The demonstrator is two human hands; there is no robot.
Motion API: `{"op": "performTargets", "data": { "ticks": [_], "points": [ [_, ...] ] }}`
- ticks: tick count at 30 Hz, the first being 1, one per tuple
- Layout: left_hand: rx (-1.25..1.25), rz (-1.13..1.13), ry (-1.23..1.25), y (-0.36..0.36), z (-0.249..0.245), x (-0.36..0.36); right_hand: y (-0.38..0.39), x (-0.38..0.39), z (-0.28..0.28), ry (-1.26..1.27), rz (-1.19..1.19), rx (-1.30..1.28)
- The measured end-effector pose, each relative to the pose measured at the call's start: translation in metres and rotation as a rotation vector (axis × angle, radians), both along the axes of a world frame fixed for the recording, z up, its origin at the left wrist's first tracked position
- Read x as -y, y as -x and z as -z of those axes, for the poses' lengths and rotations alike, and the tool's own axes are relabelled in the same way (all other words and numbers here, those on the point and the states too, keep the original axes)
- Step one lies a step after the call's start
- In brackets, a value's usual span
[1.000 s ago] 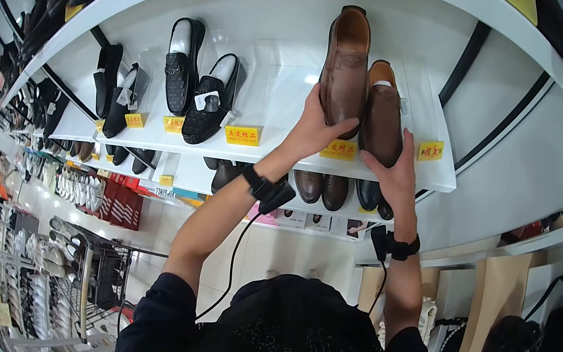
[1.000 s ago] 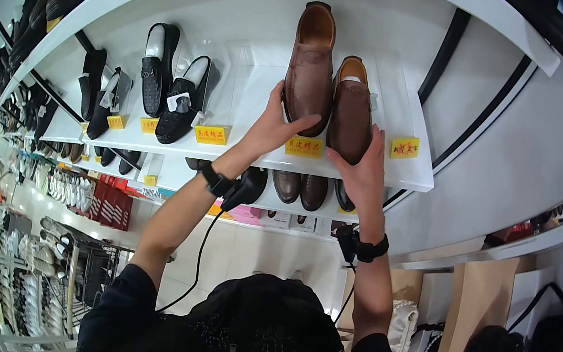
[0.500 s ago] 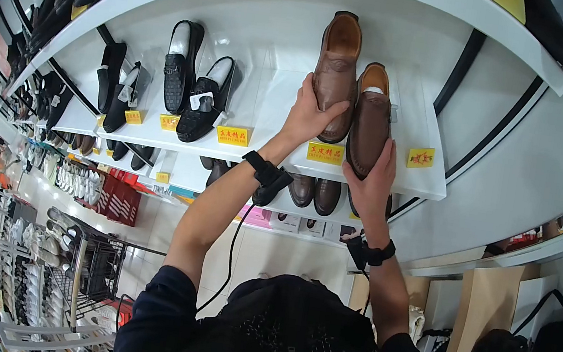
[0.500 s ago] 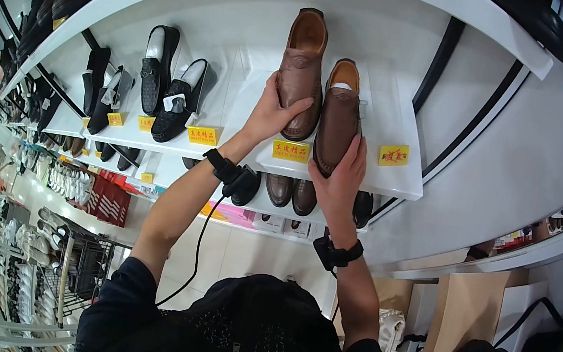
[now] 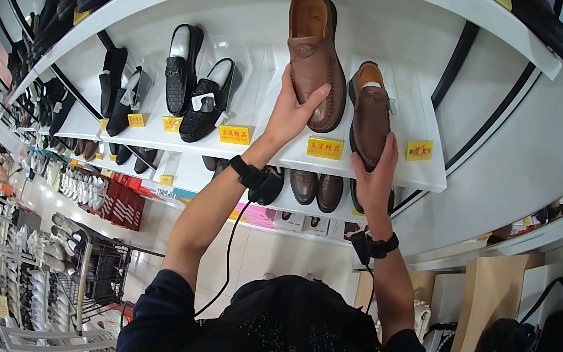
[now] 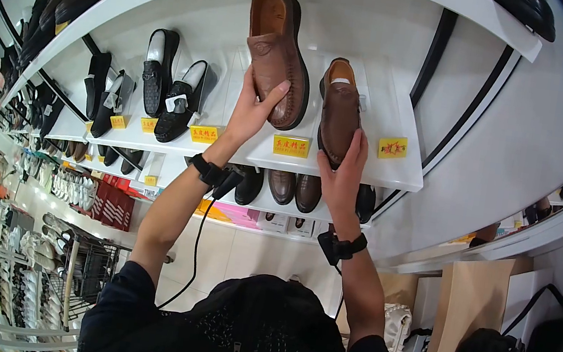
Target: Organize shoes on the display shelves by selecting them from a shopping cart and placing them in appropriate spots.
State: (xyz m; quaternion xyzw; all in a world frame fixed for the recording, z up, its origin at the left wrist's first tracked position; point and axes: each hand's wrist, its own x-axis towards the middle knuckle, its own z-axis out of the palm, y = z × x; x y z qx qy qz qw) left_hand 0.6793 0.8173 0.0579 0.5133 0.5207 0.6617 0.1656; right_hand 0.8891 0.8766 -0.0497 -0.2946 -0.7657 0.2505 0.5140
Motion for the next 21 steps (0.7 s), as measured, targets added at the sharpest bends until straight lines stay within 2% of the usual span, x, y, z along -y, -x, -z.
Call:
{"op": "performTargets", "data": {
  "ticks": [5,9,11,15,17,21],
  "points": [
    [0.023,-0.028,0.031,-0.014,-0.008,0.037,0.0,0.002,0.003,-0.079,0.033,-0.019],
    [0.037,-0.029,0.035,-0.023,-0.001,0.067,-0.006,0.012,-0.003,-0.043,0.056,0.021],
    [0.055,-0.016,0.067,-0.028,-0.003,0.081,-0.012,0.022,-0.014,0.056,0.11,0.067],
    [0.073,0.035,0.154,-0.027,0.002,0.097,-0.015,0.017,-0.032,0.022,0.169,0.213],
    [0.052,0.014,0.147,-0.03,0.007,0.102,-0.012,0.011,-0.04,0.139,0.141,0.324],
    [0.035,-0.025,0.161,-0.035,0.012,0.111,-0.012,0.009,-0.03,0.239,0.08,0.296]
  ]
}}
